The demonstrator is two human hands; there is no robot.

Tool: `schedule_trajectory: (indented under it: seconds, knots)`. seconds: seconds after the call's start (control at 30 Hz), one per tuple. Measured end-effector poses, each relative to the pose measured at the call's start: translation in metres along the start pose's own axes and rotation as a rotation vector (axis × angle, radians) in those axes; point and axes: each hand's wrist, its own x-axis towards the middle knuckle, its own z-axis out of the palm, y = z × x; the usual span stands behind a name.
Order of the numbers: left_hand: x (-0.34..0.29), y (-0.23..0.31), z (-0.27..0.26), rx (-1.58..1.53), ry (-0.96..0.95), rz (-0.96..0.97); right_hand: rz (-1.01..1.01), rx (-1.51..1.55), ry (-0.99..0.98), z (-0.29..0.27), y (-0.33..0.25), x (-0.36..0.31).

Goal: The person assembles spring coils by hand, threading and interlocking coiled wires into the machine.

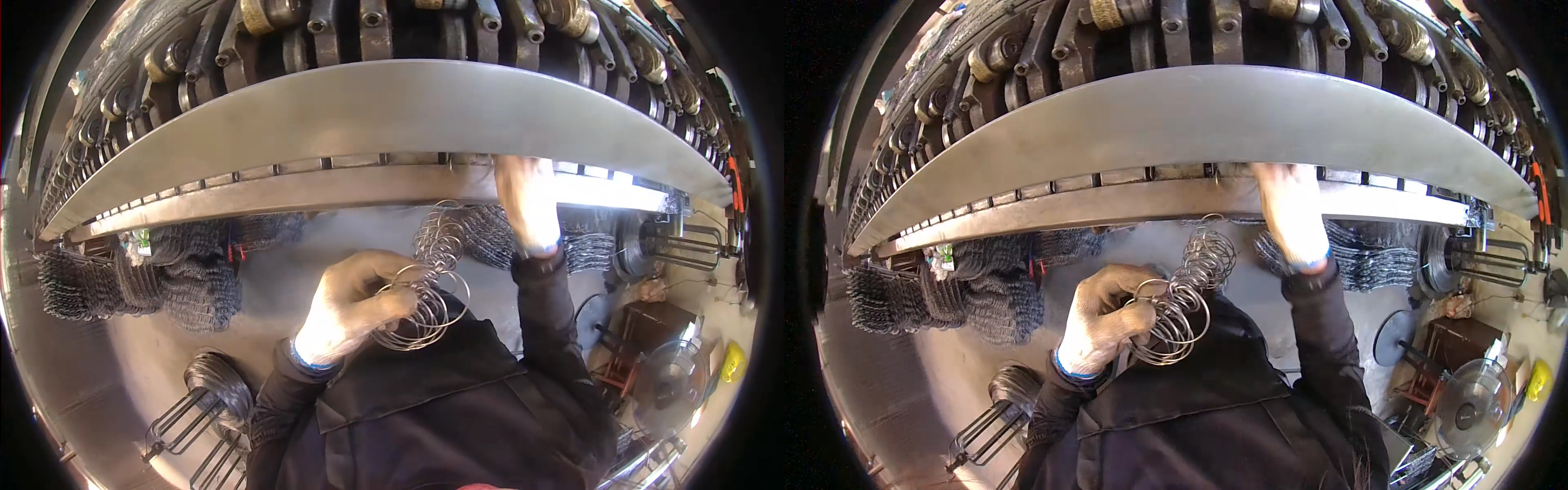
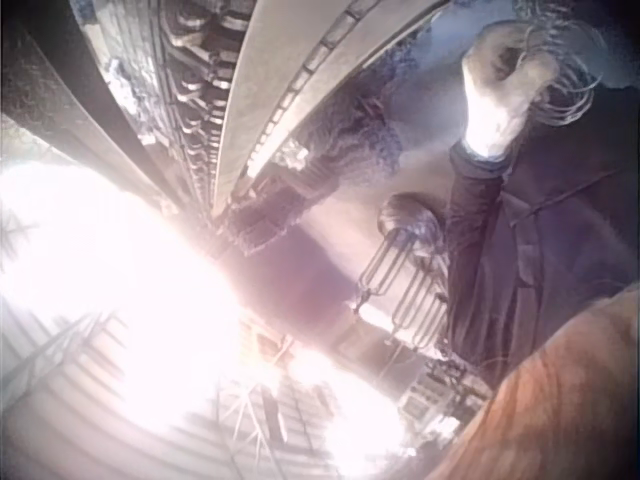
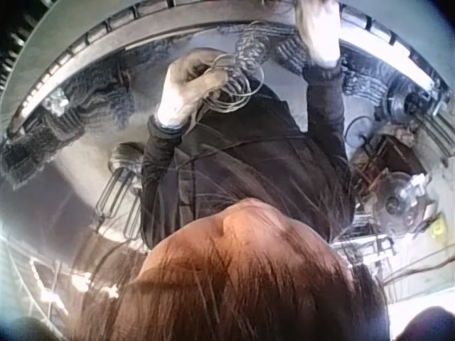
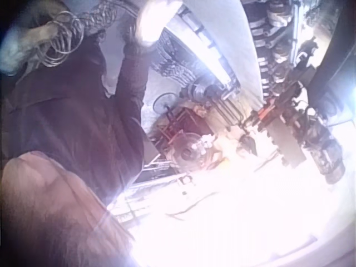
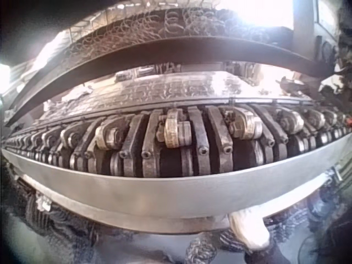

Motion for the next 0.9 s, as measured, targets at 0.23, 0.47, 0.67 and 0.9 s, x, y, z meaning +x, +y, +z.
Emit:
schedule_trajectory:
  seconds: [0.23, 0.47, 0.67, 0.9]
  knots:
    - [0.017, 0.002, -0.005, -0.040, -0.128, -0.124, 0.025, -0.189, -0.082, 0.056, 0.055, -0.025]
    - [0.049, 0.012, -0.001, -0.002, -0.215, -0.050, -0.186, 1.122, -0.428, -0.067, -0.013, 0.005]
    - [0.054, 0.010, 0.031, 0.053, -0.200, -0.147, 0.352, -0.010, -0.219, -0.017, 0.051, -0.044]
    - [0.052, -0.042, 0.077, -0.198, -0.102, -0.183, 0.018, 0.150, 0.008, 0.023, 0.128, -0.053]
